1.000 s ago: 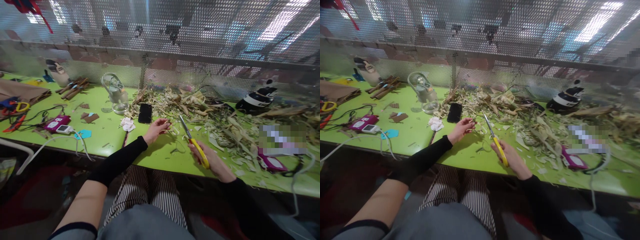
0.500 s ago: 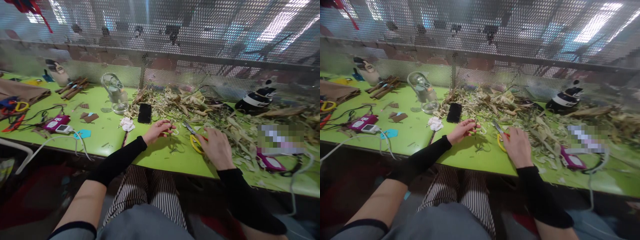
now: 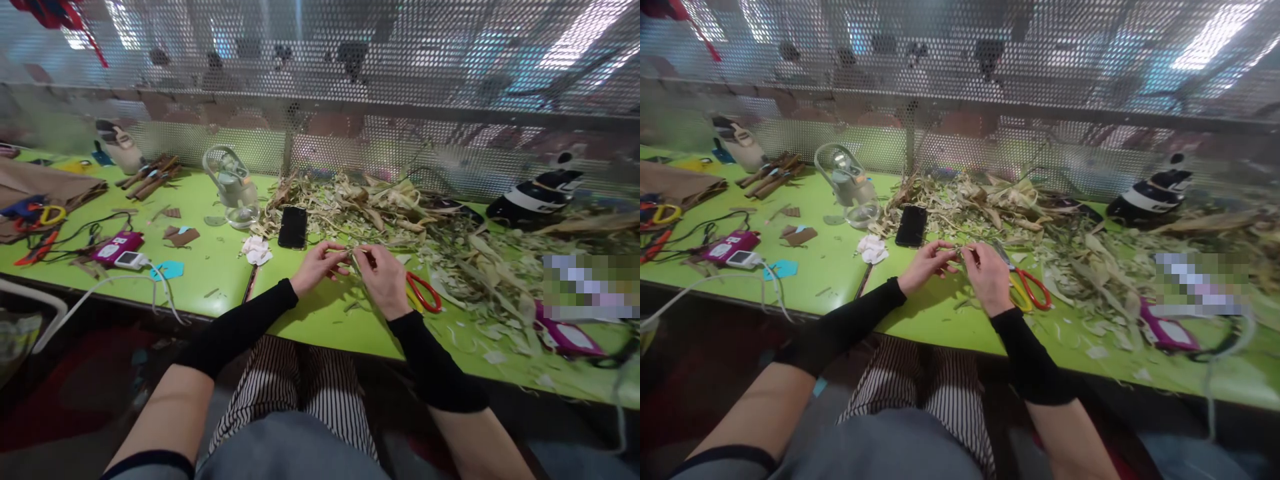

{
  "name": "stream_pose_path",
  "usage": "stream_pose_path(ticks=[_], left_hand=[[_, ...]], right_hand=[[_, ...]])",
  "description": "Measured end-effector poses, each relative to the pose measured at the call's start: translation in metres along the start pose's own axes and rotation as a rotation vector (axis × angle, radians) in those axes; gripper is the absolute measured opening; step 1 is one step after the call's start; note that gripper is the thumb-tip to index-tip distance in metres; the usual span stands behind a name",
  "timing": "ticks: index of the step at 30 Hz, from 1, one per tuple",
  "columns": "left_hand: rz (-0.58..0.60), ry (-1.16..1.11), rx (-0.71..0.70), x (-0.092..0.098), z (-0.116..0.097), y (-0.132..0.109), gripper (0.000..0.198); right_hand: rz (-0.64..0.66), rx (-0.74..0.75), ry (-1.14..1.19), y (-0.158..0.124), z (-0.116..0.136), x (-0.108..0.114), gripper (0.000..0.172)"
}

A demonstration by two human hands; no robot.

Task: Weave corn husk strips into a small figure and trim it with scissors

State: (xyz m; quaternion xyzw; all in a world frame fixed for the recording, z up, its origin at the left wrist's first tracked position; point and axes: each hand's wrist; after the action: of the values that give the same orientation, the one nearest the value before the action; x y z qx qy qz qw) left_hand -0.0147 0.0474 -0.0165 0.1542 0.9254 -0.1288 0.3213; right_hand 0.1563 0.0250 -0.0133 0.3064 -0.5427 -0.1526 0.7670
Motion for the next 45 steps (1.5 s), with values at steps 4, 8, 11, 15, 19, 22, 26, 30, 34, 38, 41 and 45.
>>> stream_pose_path(ticks=[4,8,11,15,19,22,26,30,34,38,41,45], left_hand=[[-0.089,-0.007,-0.029,0.001,0.002,0.004,0.015],[-0.172,-0.024,-0.094,0.001,0.003,0.009,0.016],[-0.179,-0.038,-0.110,-0.001,0.004,0.010,0.014],[-0.145,-0.047,-0.081,-0.002,0.004,0.008,0.017],[-0.134,-0.050,-0.067,0.004,0.005,0.008,0.027],[-0.134,-0.055,-0.069,0.007,0.005,0.009,0.031],[-0.093,-0.043,-0.046,0.006,0.005,0.010,0.027],[-0.079,-0.037,-0.040,0.004,0.006,0.009,0.025],[-0.098,-0.048,-0.072,0.005,0.009,0.010,0.020],[-0.113,-0.075,-0.069,0.008,0.012,0.016,0.018],[-0.112,-0.112,-0.021,0.011,0.011,0.022,0.020],[-0.126,-0.170,0.020,0.017,0.007,0.025,0.021]], right_hand=[[-0.015,-0.009,0.039,-0.001,0.005,-0.012,0.031],[0.014,-0.017,0.110,-0.005,0.011,-0.025,0.029],[0.026,-0.066,0.161,-0.005,0.010,-0.029,0.028],[0.044,-0.181,0.250,-0.005,0.003,-0.028,0.029],[0.128,-0.266,0.394,-0.005,-0.003,-0.027,0.038],[0.212,-0.314,0.503,-0.005,-0.005,-0.027,0.045],[0.292,-0.359,0.603,-0.004,-0.006,-0.027,0.050],[0.331,-0.373,0.624,-0.005,-0.001,-0.024,0.052],[0.322,-0.351,0.574,-0.008,0.009,-0.021,0.045],[0.292,-0.338,0.545,-0.008,0.016,-0.021,0.040],[0.313,-0.368,0.571,-0.007,0.014,-0.023,0.039],[0.365,-0.434,0.646,-0.006,0.009,-0.025,0.045]])
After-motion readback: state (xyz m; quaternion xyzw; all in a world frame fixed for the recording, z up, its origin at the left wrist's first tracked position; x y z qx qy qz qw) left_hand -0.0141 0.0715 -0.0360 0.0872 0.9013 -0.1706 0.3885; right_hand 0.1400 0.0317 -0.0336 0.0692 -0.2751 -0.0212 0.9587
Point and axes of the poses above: each hand's wrist, its own y-axis towards the middle knuckle, its own x-axis out of the back of the hand, z = x × y, and after that the axes turned 14 degrees about -y, right-handed
